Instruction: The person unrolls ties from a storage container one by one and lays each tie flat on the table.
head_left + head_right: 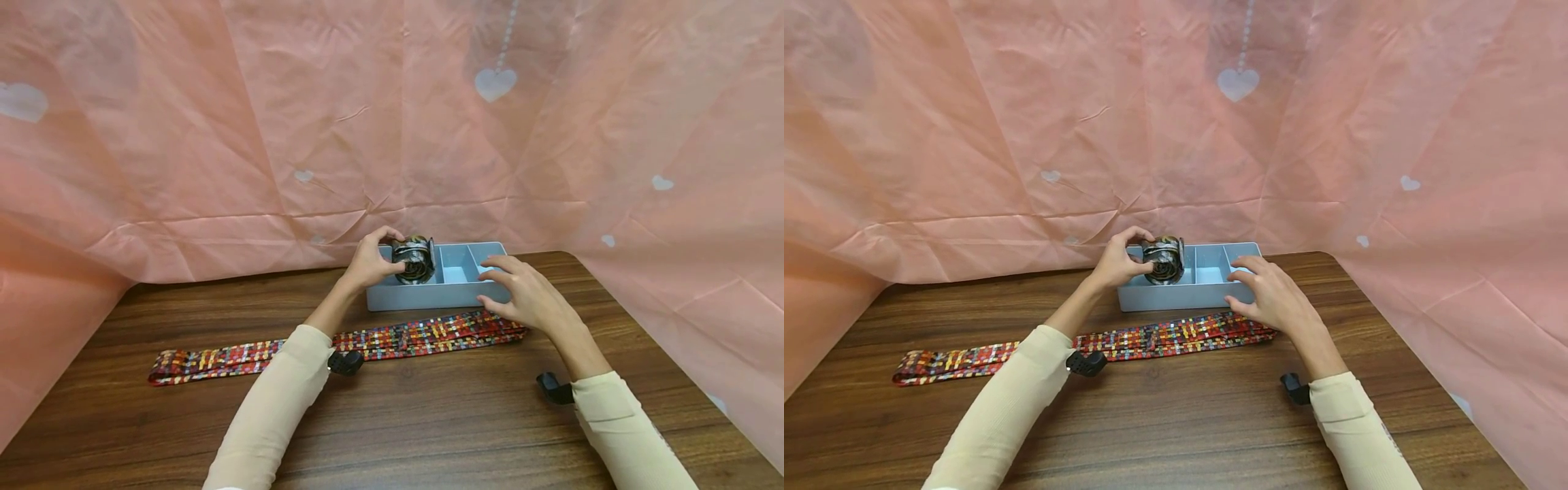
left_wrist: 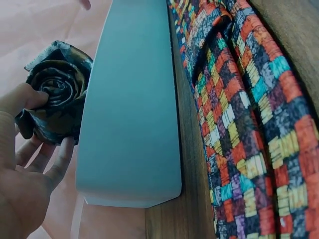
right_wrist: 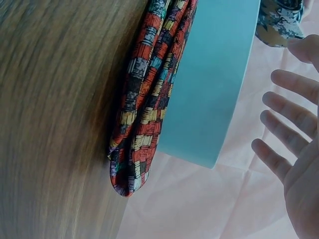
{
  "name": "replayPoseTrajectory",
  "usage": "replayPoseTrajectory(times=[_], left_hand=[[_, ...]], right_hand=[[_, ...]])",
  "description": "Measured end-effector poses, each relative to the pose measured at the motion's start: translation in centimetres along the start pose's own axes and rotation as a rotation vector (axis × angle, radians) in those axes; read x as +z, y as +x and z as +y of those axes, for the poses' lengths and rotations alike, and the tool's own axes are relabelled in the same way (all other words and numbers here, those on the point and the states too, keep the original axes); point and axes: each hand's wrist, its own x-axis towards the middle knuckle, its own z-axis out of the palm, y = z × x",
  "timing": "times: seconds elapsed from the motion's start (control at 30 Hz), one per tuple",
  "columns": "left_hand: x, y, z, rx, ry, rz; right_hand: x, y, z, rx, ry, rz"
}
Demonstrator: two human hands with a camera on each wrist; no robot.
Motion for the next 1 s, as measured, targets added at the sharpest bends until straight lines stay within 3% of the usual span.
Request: replayPoseTrajectory(times=[0.4, 1.0], left_hand=[[-1.2, -1.0, 1.1, 0.041, -0.024, 0.05], [-1.9, -4.4, 2.4, 0.089, -0.003, -0.005]], right_hand=[[0.1, 0.1, 0.1, -0.002, 0.007, 0.006], [0.2, 0.2, 0.0, 0.006, 0.009, -0.01]])
